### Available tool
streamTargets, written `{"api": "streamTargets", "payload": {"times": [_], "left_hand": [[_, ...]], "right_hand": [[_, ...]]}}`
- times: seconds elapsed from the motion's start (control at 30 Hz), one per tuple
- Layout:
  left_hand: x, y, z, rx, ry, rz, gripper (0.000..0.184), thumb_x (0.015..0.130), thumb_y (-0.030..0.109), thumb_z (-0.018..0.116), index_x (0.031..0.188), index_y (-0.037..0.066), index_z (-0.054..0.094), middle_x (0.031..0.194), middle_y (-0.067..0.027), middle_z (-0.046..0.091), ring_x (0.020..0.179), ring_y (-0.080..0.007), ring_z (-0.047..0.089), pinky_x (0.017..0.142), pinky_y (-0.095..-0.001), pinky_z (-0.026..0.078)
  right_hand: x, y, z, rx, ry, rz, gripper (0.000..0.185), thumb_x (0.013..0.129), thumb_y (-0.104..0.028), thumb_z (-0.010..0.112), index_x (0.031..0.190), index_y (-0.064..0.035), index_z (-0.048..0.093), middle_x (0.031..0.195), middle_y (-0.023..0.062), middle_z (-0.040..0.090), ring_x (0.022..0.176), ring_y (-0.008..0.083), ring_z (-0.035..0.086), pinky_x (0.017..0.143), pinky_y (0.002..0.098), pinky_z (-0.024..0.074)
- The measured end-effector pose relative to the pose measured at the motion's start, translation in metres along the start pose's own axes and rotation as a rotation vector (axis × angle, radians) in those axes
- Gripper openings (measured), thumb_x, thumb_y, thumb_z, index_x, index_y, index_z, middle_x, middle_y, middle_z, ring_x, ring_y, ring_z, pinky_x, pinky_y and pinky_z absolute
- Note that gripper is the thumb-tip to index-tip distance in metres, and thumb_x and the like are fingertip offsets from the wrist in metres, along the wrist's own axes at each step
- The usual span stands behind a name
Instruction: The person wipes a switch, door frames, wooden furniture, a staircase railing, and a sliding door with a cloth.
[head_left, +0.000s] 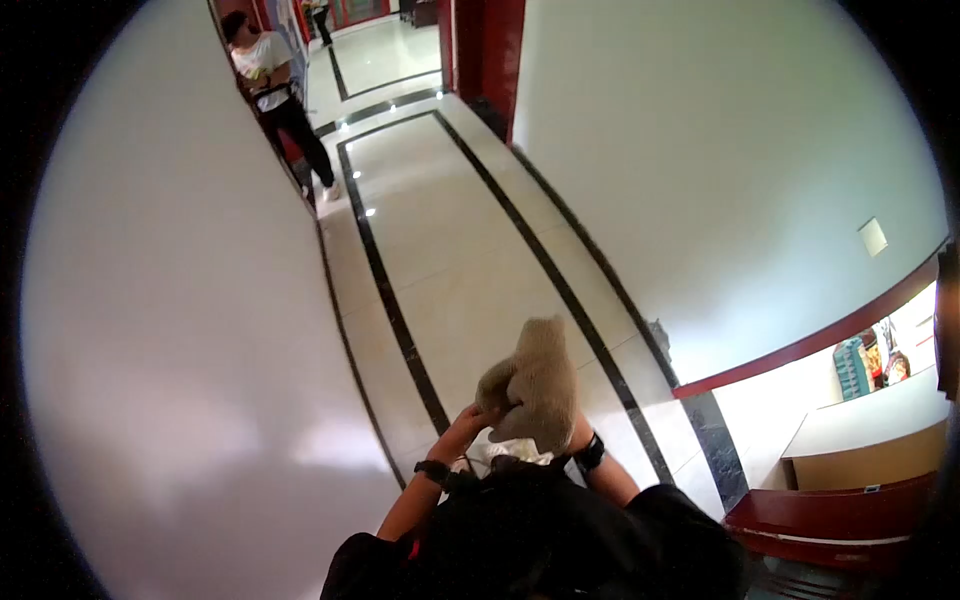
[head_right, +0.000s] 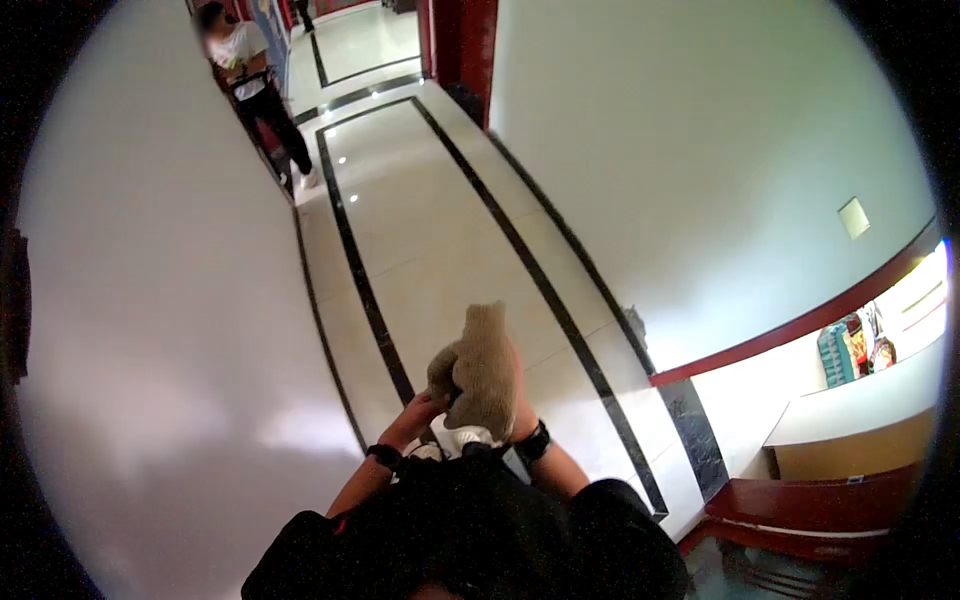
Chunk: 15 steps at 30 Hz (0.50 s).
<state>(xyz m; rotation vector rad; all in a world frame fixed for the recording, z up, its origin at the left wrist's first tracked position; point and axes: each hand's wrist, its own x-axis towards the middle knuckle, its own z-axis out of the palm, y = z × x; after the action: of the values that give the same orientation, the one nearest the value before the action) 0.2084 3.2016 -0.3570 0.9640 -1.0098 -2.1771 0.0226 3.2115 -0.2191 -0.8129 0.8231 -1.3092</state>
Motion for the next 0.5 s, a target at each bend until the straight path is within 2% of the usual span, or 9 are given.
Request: {"api": "streamTargets", "payload": {"times": [0.07,0.1,0.17,0.23,0.33,0.4,0.43,0.47,0.5], "left_hand": [[0.024,-0.008,0.005,-0.058,0.014,0.025,0.040,0.094,0.022,0.056,0.124,-0.003,0.052,0.117,-0.0087,0.060,0.116,-0.0192,0.051,0.101,-0.0331,0.036],[0.022,0.017,0.021,0.014,0.111,-0.112,0.040,0.094,0.022,0.056,0.125,-0.003,0.052,0.120,-0.0093,0.059,0.115,-0.0198,0.052,0.101,-0.0337,0.037],[0.040,-0.007,0.007,-0.177,0.042,0.036,0.041,0.094,0.023,0.056,0.126,-0.003,0.051,0.122,-0.0096,0.058,0.114,-0.0197,0.053,0.101,-0.0329,0.037],[0.050,0.006,0.011,-0.219,0.028,0.108,0.042,0.095,0.024,0.055,0.126,-0.003,0.050,0.122,-0.0094,0.058,0.113,-0.0186,0.054,0.099,-0.0321,0.039],[0.052,0.027,0.003,-0.038,0.153,0.162,0.044,0.096,0.026,0.052,0.129,-0.003,0.047,0.122,-0.0095,0.057,0.113,-0.0174,0.053,0.097,-0.0314,0.041],[0.067,0.053,-0.019,-0.038,0.243,0.235,0.043,0.097,0.025,0.051,0.130,-0.002,0.047,0.124,-0.0098,0.057,0.113,-0.0181,0.053,0.098,-0.0315,0.041],[0.059,0.044,-0.021,-0.036,0.284,0.265,0.043,0.097,0.025,0.050,0.131,-0.002,0.046,0.125,-0.0102,0.056,0.114,-0.0189,0.053,0.099,-0.0316,0.041],[0.064,0.055,-0.034,-0.286,0.391,0.178,0.044,0.098,0.024,0.049,0.134,0.000,0.043,0.128,-0.0116,0.053,0.117,-0.0211,0.051,0.100,-0.0323,0.041],[0.059,0.068,-0.039,-0.285,0.399,0.185,0.044,0.098,0.024,0.049,0.134,0.000,0.043,0.128,-0.0116,0.053,0.117,-0.0211,0.051,0.100,-0.0323,0.041]], "right_hand": [[-0.003,-0.003,-0.018,0.207,0.017,0.063,0.070,0.092,-0.056,0.045,0.138,-0.0044,0.039,0.130,0.0179,0.052,0.116,0.0288,0.054,0.097,0.0406,0.0464],[-0.002,-0.007,-0.027,0.301,0.031,0.085,0.071,0.092,-0.057,0.045,0.138,-0.0043,0.039,0.130,0.0179,0.052,0.116,0.0290,0.054,0.097,0.0409,0.0461],[-0.004,-0.008,-0.045,0.450,0.067,0.094,0.072,0.092,-0.058,0.044,0.139,-0.0040,0.038,0.130,0.0180,0.051,0.116,0.0293,0.054,0.097,0.0414,0.0455],[0.005,-0.013,-0.061,0.574,0.097,0.091,0.073,0.091,-0.059,0.044,0.139,-0.0038,0.038,0.130,0.0181,0.051,0.116,0.0296,0.053,0.098,0.0419,0.0450],[0.028,-0.015,-0.077,0.704,0.117,0.109,0.075,0.091,-0.060,0.044,0.139,-0.0035,0.038,0.131,0.0182,0.051,0.117,0.0301,0.053,0.099,0.0427,0.0442],[0.059,-0.015,-0.078,0.756,0.129,0.201,0.081,0.089,-0.066,0.041,0.138,-0.0022,0.038,0.132,0.0191,0.050,0.119,0.0319,0.051,0.103,0.0462,0.0397],[0.049,-0.007,-0.080,0.752,0.125,0.197,0.081,0.089,-0.066,0.041,0.138,-0.0022,0.038,0.132,0.0191,0.050,0.119,0.0319,0.051,0.103,0.0462,0.0397],[0.079,-0.007,-0.083,0.796,0.125,0.252,0.082,0.088,-0.067,0.041,0.139,-0.0024,0.038,0.133,0.0194,0.049,0.119,0.0324,0.050,0.104,0.0460,0.0378],[0.095,-0.003,-0.085,0.846,0.160,0.302,0.083,0.087,-0.067,0.042,0.139,-0.0026,0.037,0.135,0.0197,0.048,0.120,0.0328,0.049,0.106,0.0458,0.0360]]}}
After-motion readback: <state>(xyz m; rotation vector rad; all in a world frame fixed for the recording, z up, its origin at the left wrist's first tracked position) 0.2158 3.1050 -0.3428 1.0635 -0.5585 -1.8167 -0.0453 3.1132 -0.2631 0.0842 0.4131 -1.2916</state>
